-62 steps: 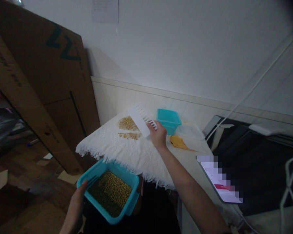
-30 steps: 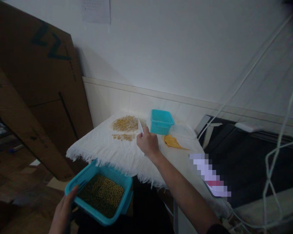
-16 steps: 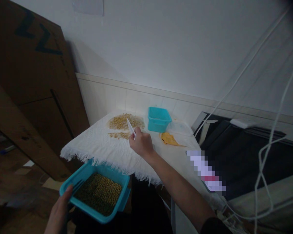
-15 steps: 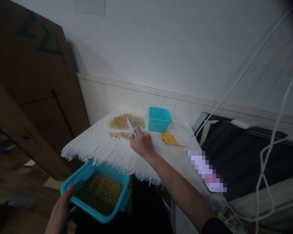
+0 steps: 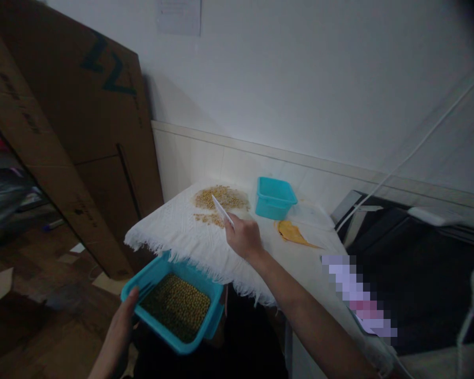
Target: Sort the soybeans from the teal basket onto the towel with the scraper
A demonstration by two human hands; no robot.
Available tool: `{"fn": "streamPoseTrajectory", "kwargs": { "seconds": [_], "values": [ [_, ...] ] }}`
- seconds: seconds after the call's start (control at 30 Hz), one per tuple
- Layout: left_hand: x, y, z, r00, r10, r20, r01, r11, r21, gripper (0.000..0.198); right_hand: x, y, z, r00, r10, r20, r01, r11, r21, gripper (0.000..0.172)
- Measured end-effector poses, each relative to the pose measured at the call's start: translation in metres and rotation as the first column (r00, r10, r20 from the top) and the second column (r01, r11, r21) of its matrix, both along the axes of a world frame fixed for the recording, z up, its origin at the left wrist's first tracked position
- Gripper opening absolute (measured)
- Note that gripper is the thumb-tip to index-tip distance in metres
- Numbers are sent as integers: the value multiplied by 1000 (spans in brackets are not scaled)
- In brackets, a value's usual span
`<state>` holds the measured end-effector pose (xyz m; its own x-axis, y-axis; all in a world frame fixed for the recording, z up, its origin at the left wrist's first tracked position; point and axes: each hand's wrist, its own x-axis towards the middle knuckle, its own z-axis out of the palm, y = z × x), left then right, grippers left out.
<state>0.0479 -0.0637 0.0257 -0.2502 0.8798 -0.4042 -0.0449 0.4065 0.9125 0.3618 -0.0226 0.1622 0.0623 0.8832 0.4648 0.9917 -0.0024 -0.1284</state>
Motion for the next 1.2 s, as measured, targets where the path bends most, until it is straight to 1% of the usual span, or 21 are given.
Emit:
{"fn": "streamPoseTrajectory", "kwargs": {
  "seconds": [0.07,0.17,0.23,0.3,0.37,0.5,0.6,0.73,0.83,0.93,1.0,1.07,1.13,1.2],
  "values": [
    [-3,2,0,999,8,31,-7,999,-49,71,1,1,-2,1000,10,-17,-10,1000,19,36],
    [-5,4,-1,999,23,37,-20,996,-92,82,6,4,-3,998,20,-67,-15,997,73,34],
    [-4,3,-1,999,30,41,-25,995,-96,86,10,7,-4,995,3,-103,9,993,117,32],
    [-2,1,-1,999,26,42,-22,996,-88,81,15,10,-4,991,-12,-133,32,988,150,31],
    [0,-1,-1,999,32,36,-29,998,-62,74,19,14,-5,986,4,-164,23,986,164,30],
    [1,-3,-1,998,19,60,-20,1000,24,64,22,25,-9,973,86,-214,-55,987,148,26],
    [2,-3,0,999,4,50,-6,999,43,64,21,34,-14,961,125,-248,-94,987,133,25],
    [2,-3,1,1000,9,27,-10,999,36,68,20,41,-21,936,162,-314,-136,985,106,26],
    [-1,0,0,999,1,38,0,1000,-22,71,23,42,-23,904,192,-382,-160,980,115,25],
    [-7,2,-3,999,-18,41,21,996,-86,87,26,42,-24,876,210,-434,-166,977,137,25],
    [-9,3,-5,998,-33,61,39,994,-98,99,27,42,-24,869,214,-446,-165,975,148,24],
    [-10,2,-7,996,-27,82,36,994,-106,105,26,42,-25,863,226,-451,-171,972,161,23],
    [-10,2,-9,996,-16,93,25,995,-101,105,25,41,-26,853,245,-462,-190,968,162,24],
    [-9,2,-12,995,-20,93,28,996,-84,101,23,40,-27,840,254,-480,-202,967,158,25]
  ]
}}
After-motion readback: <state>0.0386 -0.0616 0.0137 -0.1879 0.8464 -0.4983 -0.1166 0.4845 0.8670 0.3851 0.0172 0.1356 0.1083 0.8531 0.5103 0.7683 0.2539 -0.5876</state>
